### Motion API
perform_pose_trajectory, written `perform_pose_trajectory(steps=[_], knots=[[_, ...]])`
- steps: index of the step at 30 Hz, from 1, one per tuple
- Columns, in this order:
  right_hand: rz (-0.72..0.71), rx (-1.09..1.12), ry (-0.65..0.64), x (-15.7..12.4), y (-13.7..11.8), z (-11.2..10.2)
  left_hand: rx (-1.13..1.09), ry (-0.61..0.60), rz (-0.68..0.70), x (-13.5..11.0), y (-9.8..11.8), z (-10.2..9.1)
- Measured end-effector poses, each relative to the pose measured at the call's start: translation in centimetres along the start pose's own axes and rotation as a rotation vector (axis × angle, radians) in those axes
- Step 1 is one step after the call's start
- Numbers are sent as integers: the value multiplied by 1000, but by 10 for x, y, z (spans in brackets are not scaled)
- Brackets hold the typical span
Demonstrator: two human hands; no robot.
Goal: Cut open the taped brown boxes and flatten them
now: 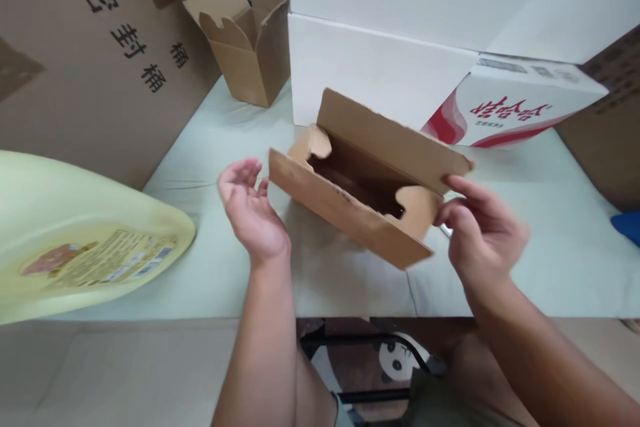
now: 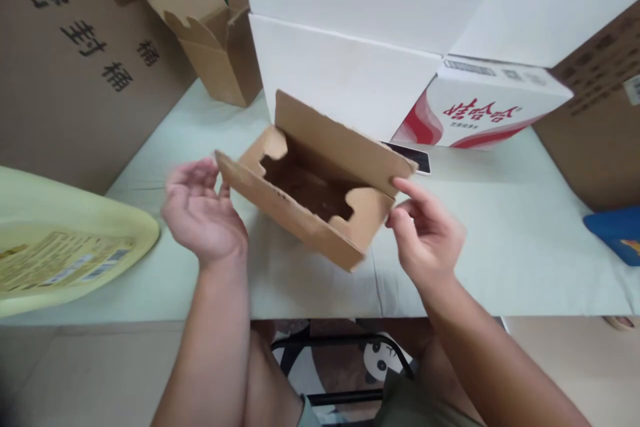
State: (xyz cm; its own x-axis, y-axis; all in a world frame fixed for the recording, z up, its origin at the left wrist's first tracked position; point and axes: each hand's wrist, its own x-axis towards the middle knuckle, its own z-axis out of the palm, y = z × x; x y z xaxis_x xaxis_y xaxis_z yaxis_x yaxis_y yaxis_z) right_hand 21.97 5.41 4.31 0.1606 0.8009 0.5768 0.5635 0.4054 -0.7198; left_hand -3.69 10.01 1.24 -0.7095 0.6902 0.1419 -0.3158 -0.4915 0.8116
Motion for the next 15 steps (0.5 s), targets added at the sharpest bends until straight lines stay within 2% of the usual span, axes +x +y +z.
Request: perform_pose_trajectory(steps=[3, 5, 6, 9, 15], knots=[[27, 37, 55, -15, 15, -23, 9, -321, -14, -16, -4, 10], [16, 74, 76, -18, 26, -25, 118, -463, 8, -25, -8, 15], [10, 101, 77, -17, 31, -23, 171, -498, 27, -28, -9, 18], [-6, 168, 33, -16, 47, -20, 246, -491, 47, -31, -16, 22], [-120, 36, -122, -25, 69, -34, 323, -478, 77, -29, -31, 26]])
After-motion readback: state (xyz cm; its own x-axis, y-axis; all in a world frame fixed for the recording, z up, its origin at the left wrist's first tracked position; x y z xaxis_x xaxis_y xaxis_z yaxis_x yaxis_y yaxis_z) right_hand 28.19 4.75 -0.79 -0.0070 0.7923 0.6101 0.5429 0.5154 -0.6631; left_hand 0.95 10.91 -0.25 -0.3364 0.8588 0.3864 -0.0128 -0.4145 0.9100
